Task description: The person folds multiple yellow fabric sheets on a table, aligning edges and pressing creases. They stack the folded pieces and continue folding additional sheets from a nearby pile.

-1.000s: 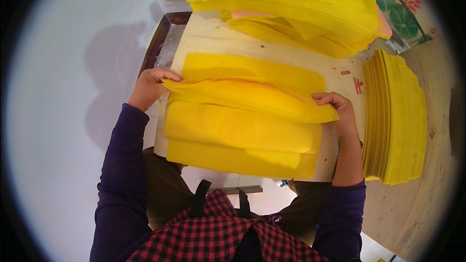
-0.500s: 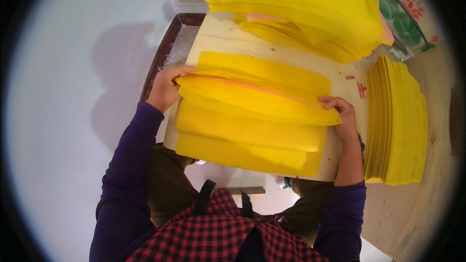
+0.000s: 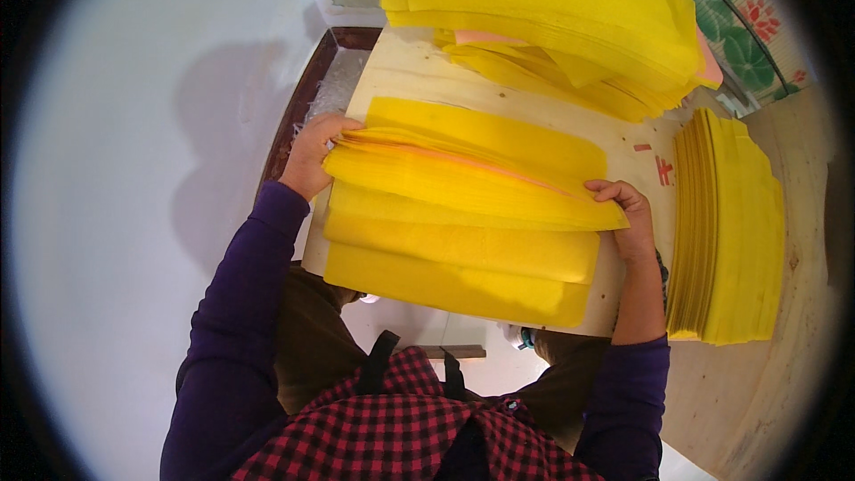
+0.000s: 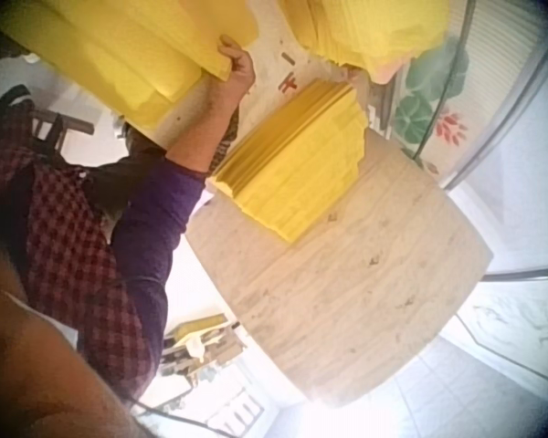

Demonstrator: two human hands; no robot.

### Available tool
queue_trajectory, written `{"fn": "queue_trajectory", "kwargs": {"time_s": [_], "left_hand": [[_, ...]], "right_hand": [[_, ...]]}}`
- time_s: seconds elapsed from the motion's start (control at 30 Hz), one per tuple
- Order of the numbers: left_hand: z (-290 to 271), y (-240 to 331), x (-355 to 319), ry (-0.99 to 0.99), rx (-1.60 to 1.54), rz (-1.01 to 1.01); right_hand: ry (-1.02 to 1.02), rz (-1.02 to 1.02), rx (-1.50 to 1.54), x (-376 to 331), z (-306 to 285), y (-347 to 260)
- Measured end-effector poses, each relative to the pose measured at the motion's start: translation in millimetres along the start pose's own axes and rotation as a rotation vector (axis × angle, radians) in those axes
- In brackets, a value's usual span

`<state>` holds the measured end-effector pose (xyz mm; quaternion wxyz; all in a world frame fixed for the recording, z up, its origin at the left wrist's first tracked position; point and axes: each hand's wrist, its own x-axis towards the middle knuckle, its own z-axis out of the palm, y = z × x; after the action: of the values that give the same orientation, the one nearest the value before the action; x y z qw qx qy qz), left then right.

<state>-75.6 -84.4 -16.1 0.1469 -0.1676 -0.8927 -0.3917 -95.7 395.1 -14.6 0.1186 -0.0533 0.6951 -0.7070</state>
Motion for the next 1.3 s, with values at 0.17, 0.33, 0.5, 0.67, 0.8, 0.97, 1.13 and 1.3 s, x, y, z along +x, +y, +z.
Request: {"fn": "queue_trajectory", "kwargs": {"time_s": [0.17,0.33,0.5,0.67,0.8,0.97,1.13,1.3], "left_hand": [[-4,-7,1,0.033,0.074,0.055],[-5,-7,0,-0.011,-0.072,-0.068],[-3,-11,1,-0.03,-0.201,-0.245],[-4,-14,2,-0.081,-0.229,-0.331],[1,-18,5,-0.04,-0.331,-0.393],[0,-17,3,-0.056,-0.382,-0.423],[-2,-12,4,-0.068,-0.154,-0.295],[-2,-9,1,0.01,-0.06,0.005]], "right_hand": [[0.006,0.004,-0.031,0,0,0],[-0.006,0.011,0.005,1,-2,2],[0.029,0.015,-0.054,2,-2,3],[0.048,0.023,-0.032,2,0,3],[0.065,0.039,-0.048,0,1,1],[0.053,-0.003,-0.065,-1,4,-2],[0.063,0.026,-0.12,-5,3,-7],[0.047,-0.003,-0.098,-8,2,-5]]}}
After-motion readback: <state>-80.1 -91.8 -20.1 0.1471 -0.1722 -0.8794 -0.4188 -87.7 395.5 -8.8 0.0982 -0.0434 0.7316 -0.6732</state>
